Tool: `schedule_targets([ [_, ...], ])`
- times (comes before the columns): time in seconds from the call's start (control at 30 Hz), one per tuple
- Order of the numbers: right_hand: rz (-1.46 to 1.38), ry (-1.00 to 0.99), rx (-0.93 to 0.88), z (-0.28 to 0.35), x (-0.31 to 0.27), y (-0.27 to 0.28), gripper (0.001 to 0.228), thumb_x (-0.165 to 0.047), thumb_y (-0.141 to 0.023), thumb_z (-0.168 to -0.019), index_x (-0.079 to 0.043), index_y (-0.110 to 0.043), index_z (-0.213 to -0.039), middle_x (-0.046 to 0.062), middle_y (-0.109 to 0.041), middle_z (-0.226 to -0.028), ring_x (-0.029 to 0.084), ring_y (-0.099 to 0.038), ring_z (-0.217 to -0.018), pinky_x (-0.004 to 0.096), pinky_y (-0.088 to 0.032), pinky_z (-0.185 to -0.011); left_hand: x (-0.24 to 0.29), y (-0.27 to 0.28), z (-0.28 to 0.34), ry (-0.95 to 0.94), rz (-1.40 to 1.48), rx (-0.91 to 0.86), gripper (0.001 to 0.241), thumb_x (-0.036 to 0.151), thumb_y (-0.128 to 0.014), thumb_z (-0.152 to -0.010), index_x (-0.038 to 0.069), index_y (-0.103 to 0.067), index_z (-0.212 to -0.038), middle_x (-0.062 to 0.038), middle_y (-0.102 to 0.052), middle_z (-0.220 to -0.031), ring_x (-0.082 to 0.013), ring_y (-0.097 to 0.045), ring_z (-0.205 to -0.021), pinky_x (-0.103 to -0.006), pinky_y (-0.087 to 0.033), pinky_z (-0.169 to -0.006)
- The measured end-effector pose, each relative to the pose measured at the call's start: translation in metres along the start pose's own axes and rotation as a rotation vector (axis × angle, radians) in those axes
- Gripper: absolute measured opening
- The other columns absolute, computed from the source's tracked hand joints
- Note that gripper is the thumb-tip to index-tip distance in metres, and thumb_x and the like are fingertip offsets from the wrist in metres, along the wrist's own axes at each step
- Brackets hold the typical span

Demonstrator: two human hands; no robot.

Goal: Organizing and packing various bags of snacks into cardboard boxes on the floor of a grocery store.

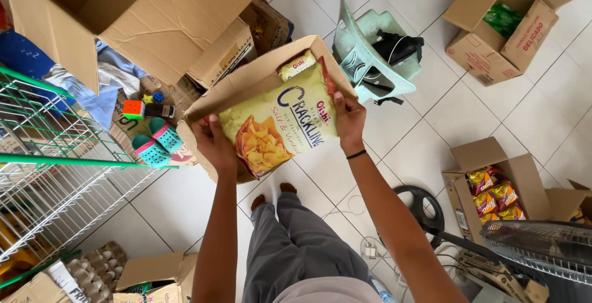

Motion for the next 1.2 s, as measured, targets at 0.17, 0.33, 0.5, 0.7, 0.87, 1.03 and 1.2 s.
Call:
schedule_targets([
  [0.17,-0.047,0.000,0.007,0.006,0.010,0.014,0.050,-0.037,-0.070,-0.105,0.001,-0.061,-0.073,-0.007,-0.049,-0.067,0.005,-0.036,-0.067,0.026,-0.037,-0.059,0.008,0.007,-0.005,0.126,0.060,-0.099,0.031,0.030,-0.055,-0.116,0.004,-0.055,-0.100,0.002,-0.053,-0.090,-0.0072,-0.045,-0.083,-0.0237,-0.043,-0.075],
  [0.33,-0.032,-0.233,-0.322,-0.004,-0.012,0.011,0.041,-0.045,-0.056,-0.101,-0.008,-0.073,-0.095,-0.008,-0.067,-0.075,0.003,-0.056,-0.070,0.024,-0.048,-0.066,0.028,0.002,-0.001,0.278,0.295,-0.150,0.033,0.033,-0.047,-0.112,0.005,-0.062,-0.103,0.003,-0.063,-0.091,-0.0068,-0.055,-0.083,-0.0252,-0.049,-0.076],
  [0.5,0.292,-0.176,-0.287,-0.021,-0.017,0.012,0.059,-0.046,-0.057,-0.106,0.002,-0.069,-0.075,0.000,-0.054,-0.057,0.011,-0.044,-0.054,0.032,-0.040,-0.053,0.028,0.008,-0.007,0.036,-0.157,-0.055,0.041,0.033,-0.049,-0.117,0.001,-0.057,-0.091,0.000,-0.055,-0.079,-0.0092,-0.046,-0.075,-0.0289,-0.043,-0.067],
  [0.7,0.030,-0.062,-0.300,-0.016,-0.045,0.004,0.058,-0.046,-0.053,-0.108,-0.002,-0.065,-0.072,-0.002,-0.058,-0.061,0.007,-0.046,-0.055,0.029,-0.040,-0.052,-0.020,0.030,0.020,0.368,0.255,0.033,0.040,0.038,-0.047,-0.115,0.005,-0.055,-0.094,0.003,-0.053,-0.079,-0.0103,-0.042,-0.069,-0.0313,-0.035,-0.059],
  [0.87,0.116,-0.077,-0.255,-0.013,-0.025,-0.002,0.063,-0.049,-0.052,-0.109,0.002,-0.067,-0.074,0.002,-0.064,-0.063,0.008,-0.053,-0.056,0.027,-0.047,-0.057,-0.021,0.018,0.064,0.294,0.153,-0.209,0.051,0.043,-0.042,-0.112,-0.001,-0.065,-0.102,-0.001,-0.064,-0.090,-0.0095,-0.052,-0.082,-0.0281,-0.047,-0.078],
  [1.03,-0.082,-0.124,-0.303,0.008,-0.032,-0.013,0.054,-0.052,-0.054,-0.103,-0.001,-0.070,-0.111,0.003,-0.073,-0.092,0.006,-0.062,-0.078,0.026,-0.052,-0.072,-0.011,0.031,0.062,0.237,-0.246,-0.198,0.046,0.040,-0.045,-0.115,0.000,-0.061,-0.098,-0.007,-0.061,-0.082,-0.0138,-0.049,-0.076,-0.0306,-0.047,-0.072],
  [1.2,-0.214,-0.313,-0.358,0.010,-0.033,-0.028,0.058,-0.053,-0.058,-0.099,-0.001,-0.067,-0.124,0.006,-0.074,-0.105,0.008,-0.065,-0.090,0.025,-0.053,-0.081,-0.041,0.029,0.082,0.531,-0.053,-0.377,0.029,0.034,-0.043,-0.108,0.010,-0.059,-0.108,-0.005,-0.057,-0.077,-0.0131,-0.051,-0.058,-0.0300,-0.044,-0.052],
])
Point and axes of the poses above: each hand's wrist, its own z-axis away from the middle knuckle, its own y-axis out of the back of the hand, x = y × z, the point moved 4 cm from there along -z, towards the middle knuckle
